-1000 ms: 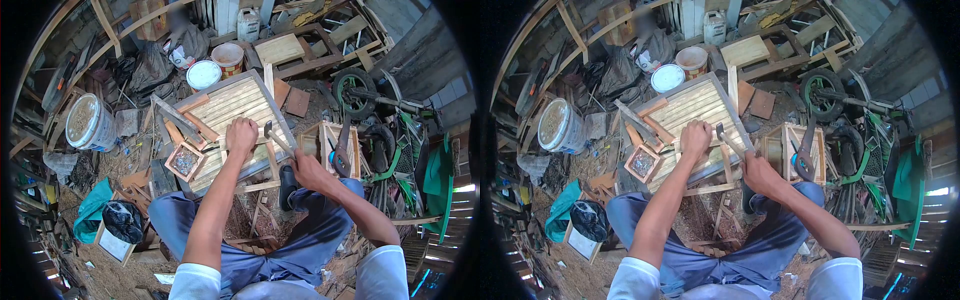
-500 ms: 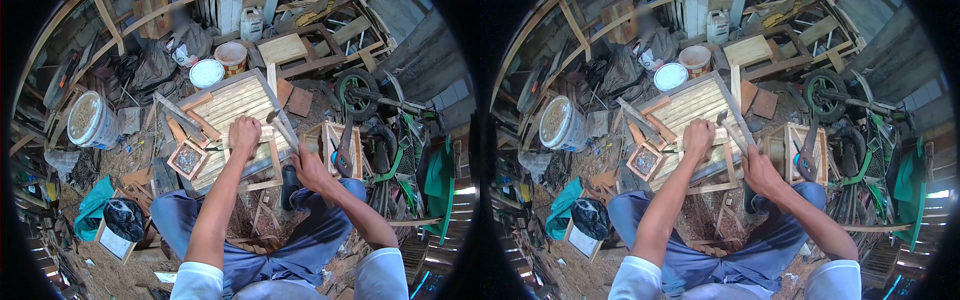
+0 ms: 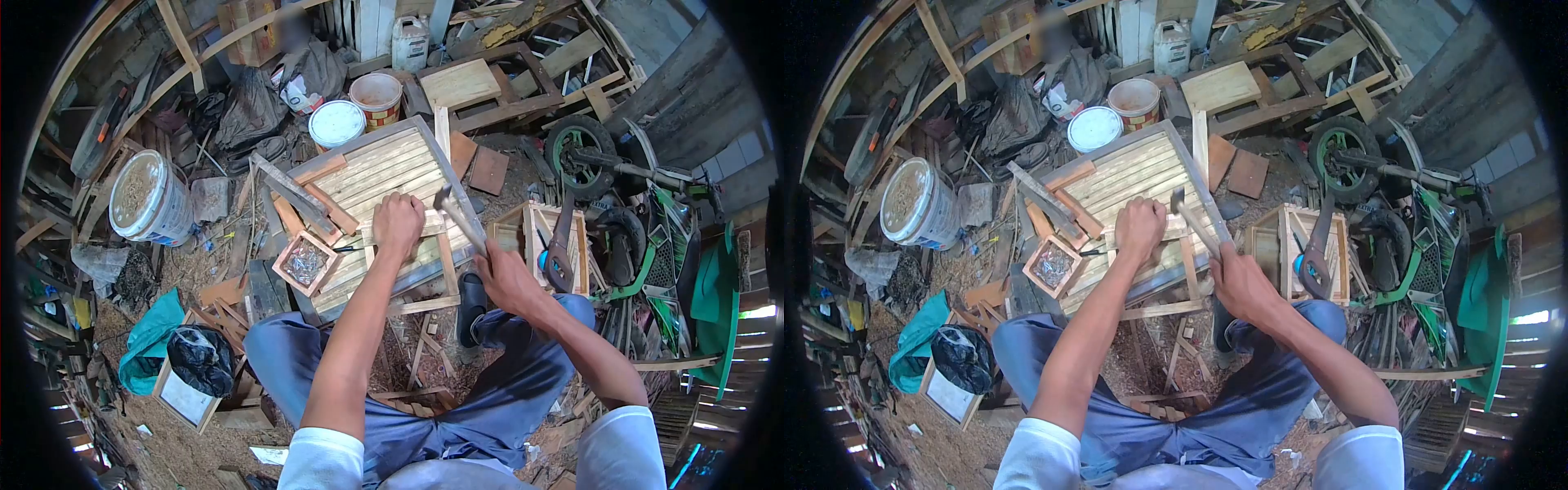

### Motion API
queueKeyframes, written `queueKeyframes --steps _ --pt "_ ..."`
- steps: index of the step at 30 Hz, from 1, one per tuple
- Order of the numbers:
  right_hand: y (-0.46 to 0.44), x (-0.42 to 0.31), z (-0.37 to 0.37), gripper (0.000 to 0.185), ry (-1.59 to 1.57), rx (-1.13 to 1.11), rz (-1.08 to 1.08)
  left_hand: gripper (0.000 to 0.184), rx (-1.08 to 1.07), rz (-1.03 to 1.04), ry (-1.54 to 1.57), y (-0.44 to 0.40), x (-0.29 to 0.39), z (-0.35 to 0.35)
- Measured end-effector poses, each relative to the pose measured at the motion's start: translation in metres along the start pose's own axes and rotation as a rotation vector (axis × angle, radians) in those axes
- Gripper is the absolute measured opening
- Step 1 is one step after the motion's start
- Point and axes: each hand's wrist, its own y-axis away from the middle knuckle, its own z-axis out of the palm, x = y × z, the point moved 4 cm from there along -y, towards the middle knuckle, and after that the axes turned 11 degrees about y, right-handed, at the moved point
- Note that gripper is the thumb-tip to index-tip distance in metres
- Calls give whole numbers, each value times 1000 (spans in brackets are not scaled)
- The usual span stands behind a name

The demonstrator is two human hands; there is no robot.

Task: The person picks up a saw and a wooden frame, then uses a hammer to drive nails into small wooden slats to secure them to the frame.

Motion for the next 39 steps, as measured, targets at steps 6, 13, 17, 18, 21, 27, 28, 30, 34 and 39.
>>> queueKeyframes --steps 6,13,17,18,21,27,28,30,34,39 --pt "-2 15 13 25 36 -53 14 35 -4 -21 -4 -1 2 -3" --pt "3 11 14 25 -7 -2 29 34 -12 -9 -11 0 2 -1" --pt "2 17 17 24 6 0 -12 34 18 -24 34 -3 2 -2" --pt "4 7 9 24 -33 21 16 34 14 -30 40 -1 2 -2" --pt "8 6 13 24 -64 50 29 35 7 -31 14 -1 2 -2" --pt "2 7 13 23 -24 45 -6 35 26 -15 38 -1 1 -1" --pt "4 2 7 23 -48 58 20 35 21 -15 29 1 1 0" --pt "4 5 12 23 -60 56 45 35 23 -10 6 -1 0 1" --pt "1 18 26 23 29 -21 -23 35 6 -23 27 -2 3 -3" --pt "4 3 10 22 -70 72 50 35 -13 -37 2 -1 1 -1"
